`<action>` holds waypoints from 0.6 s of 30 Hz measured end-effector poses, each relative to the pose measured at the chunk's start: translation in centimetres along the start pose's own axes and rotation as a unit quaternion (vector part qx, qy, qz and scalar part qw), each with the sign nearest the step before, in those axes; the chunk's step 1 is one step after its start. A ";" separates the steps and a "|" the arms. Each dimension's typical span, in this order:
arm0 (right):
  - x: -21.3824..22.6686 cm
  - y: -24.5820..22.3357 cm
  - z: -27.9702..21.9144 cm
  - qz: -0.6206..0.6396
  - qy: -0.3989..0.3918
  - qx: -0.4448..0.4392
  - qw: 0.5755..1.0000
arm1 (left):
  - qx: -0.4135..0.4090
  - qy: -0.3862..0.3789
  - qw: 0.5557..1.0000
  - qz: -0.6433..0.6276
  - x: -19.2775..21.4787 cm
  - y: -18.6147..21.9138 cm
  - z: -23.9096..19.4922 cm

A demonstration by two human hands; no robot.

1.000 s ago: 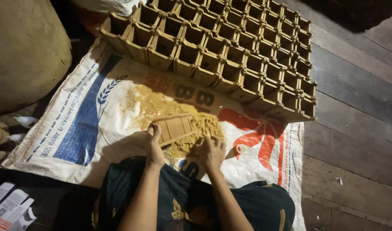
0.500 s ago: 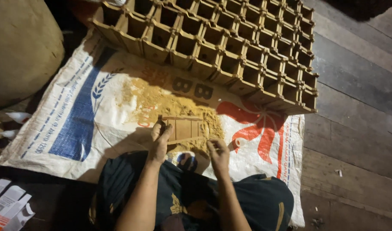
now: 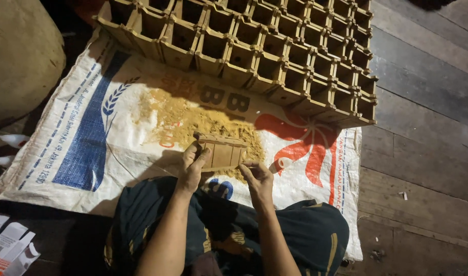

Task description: Assembling small wooden boxes by applying glue to the edges of wooden panels and pressing them together.

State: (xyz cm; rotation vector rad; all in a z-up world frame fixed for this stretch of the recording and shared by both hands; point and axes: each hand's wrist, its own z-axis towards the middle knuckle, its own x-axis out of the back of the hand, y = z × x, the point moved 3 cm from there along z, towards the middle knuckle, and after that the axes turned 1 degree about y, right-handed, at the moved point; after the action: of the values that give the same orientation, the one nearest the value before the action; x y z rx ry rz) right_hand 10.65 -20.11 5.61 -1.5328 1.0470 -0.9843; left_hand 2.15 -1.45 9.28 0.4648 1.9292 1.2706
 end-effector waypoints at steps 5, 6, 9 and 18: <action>-0.2 1.0 0.0 0.156 -0.019 -0.067 0.985 | -0.054 -0.005 0.998 0.038 0.3 -0.4 0.0; -0.2 1.8 0.1 0.212 -0.023 -0.092 0.973 | -0.062 -0.003 0.997 0.049 0.7 -1.3 0.3; -0.6 0.7 0.0 0.226 -0.020 -0.106 0.968 | -0.066 -0.007 0.997 0.035 0.4 -1.0 0.1; -0.2 1.1 0.2 0.256 -0.011 -0.094 0.962 | -0.060 -0.011 0.998 0.023 0.9 -4.5 0.5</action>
State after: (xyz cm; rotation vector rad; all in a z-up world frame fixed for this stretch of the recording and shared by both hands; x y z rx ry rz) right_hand 10.60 -20.01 4.53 -1.3116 1.4598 -0.5167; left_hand 2.46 -2.51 4.84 0.4611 1.8206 1.3963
